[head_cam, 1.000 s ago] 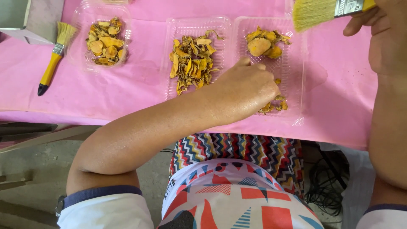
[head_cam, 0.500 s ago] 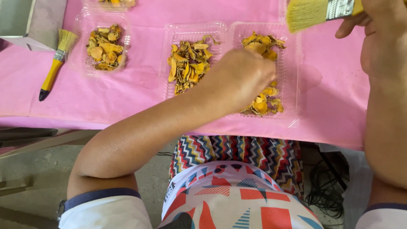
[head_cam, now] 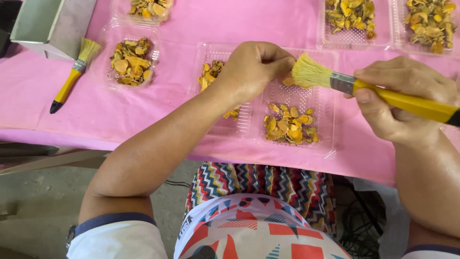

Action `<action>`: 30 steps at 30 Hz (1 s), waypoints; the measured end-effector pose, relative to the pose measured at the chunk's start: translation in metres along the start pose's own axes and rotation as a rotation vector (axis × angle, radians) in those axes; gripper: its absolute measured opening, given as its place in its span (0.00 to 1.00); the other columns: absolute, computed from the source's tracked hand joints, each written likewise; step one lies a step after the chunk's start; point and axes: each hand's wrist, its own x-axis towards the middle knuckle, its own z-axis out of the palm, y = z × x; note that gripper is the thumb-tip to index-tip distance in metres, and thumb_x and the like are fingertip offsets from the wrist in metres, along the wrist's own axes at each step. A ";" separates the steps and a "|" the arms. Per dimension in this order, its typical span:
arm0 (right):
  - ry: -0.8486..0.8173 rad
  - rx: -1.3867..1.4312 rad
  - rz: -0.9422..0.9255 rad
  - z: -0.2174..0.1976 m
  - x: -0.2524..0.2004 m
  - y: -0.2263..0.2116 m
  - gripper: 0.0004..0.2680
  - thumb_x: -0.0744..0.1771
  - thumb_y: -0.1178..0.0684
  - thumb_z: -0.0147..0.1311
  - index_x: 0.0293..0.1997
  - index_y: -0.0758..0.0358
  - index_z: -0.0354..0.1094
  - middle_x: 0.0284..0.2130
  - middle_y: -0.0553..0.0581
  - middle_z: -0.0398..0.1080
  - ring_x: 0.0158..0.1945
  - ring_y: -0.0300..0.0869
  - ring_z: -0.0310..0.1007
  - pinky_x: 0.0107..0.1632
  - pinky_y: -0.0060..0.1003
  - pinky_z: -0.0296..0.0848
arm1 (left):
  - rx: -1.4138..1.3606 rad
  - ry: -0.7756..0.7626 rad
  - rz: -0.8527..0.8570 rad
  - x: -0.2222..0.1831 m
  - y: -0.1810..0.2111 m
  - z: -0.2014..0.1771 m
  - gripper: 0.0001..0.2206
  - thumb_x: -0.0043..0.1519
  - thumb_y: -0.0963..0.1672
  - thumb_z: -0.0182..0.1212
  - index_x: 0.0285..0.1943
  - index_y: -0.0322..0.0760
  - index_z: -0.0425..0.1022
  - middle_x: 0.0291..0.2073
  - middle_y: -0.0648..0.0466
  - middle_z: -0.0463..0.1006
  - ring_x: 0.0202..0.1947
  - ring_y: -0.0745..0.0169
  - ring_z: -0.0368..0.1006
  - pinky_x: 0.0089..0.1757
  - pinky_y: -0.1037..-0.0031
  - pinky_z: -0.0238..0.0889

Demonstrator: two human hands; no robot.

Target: Sorting and packing dried yellow leaves into clear plastic containers using hands and a brush.

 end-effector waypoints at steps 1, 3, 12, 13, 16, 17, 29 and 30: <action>-0.049 -0.036 0.062 0.002 0.004 -0.004 0.04 0.71 0.70 0.56 0.45 0.88 0.71 0.31 0.71 0.72 0.28 0.51 0.69 0.35 0.41 0.67 | 0.002 -0.021 0.028 0.000 -0.001 0.001 0.07 0.62 0.45 0.63 0.36 0.43 0.86 0.27 0.62 0.86 0.29 0.80 0.77 0.35 0.83 0.68; -0.097 -0.071 0.126 0.000 0.003 -0.002 0.04 0.72 0.68 0.56 0.44 0.85 0.73 0.32 0.68 0.74 0.29 0.48 0.70 0.36 0.39 0.67 | 0.005 -0.044 0.054 -0.002 -0.004 0.000 0.07 0.62 0.45 0.63 0.38 0.41 0.85 0.28 0.62 0.87 0.29 0.80 0.78 0.35 0.84 0.69; 0.191 0.798 0.644 -0.008 0.004 0.032 0.02 0.75 0.57 0.53 0.50 0.59 0.71 0.46 0.64 0.75 0.41 0.53 0.81 0.37 0.41 0.87 | -0.054 -0.057 0.373 -0.011 -0.007 -0.003 0.05 0.64 0.42 0.63 0.46 0.40 0.82 0.41 0.56 0.86 0.43 0.72 0.81 0.45 0.82 0.76; 0.121 0.723 0.718 -0.010 0.005 0.032 0.03 0.73 0.59 0.51 0.45 0.65 0.70 0.37 0.65 0.73 0.31 0.51 0.76 0.31 0.37 0.81 | -0.004 -0.041 0.396 -0.011 -0.006 -0.002 0.05 0.64 0.43 0.63 0.46 0.41 0.83 0.41 0.58 0.86 0.42 0.73 0.80 0.44 0.82 0.75; 0.125 0.553 0.754 -0.017 -0.005 0.045 0.04 0.74 0.63 0.49 0.43 0.70 0.68 0.32 0.66 0.70 0.26 0.49 0.73 0.28 0.34 0.77 | 0.144 0.005 0.475 -0.005 -0.004 -0.002 0.04 0.64 0.42 0.64 0.45 0.42 0.82 0.40 0.59 0.86 0.38 0.74 0.80 0.39 0.84 0.73; 0.195 0.460 0.713 -0.019 -0.011 0.052 0.04 0.76 0.65 0.48 0.47 0.69 0.68 0.35 0.67 0.69 0.30 0.49 0.75 0.31 0.35 0.80 | 0.243 0.042 0.537 -0.002 -0.004 -0.002 0.04 0.63 0.42 0.64 0.44 0.43 0.82 0.38 0.59 0.86 0.36 0.74 0.80 0.35 0.84 0.73; 0.211 0.240 0.828 -0.028 -0.022 0.080 0.09 0.76 0.45 0.48 0.54 0.56 0.71 0.43 0.44 0.71 0.37 0.36 0.73 0.36 0.24 0.75 | 1.284 0.105 0.839 0.035 -0.042 0.025 0.03 0.55 0.42 0.72 0.30 0.43 0.81 0.31 0.54 0.81 0.39 0.53 0.72 0.46 0.58 0.61; 0.212 0.241 0.835 -0.028 -0.024 0.082 0.09 0.76 0.45 0.48 0.54 0.56 0.71 0.43 0.44 0.71 0.37 0.36 0.73 0.36 0.24 0.75 | 1.282 0.097 0.836 0.031 -0.040 0.025 0.03 0.55 0.42 0.72 0.30 0.43 0.81 0.31 0.54 0.81 0.39 0.53 0.72 0.46 0.58 0.61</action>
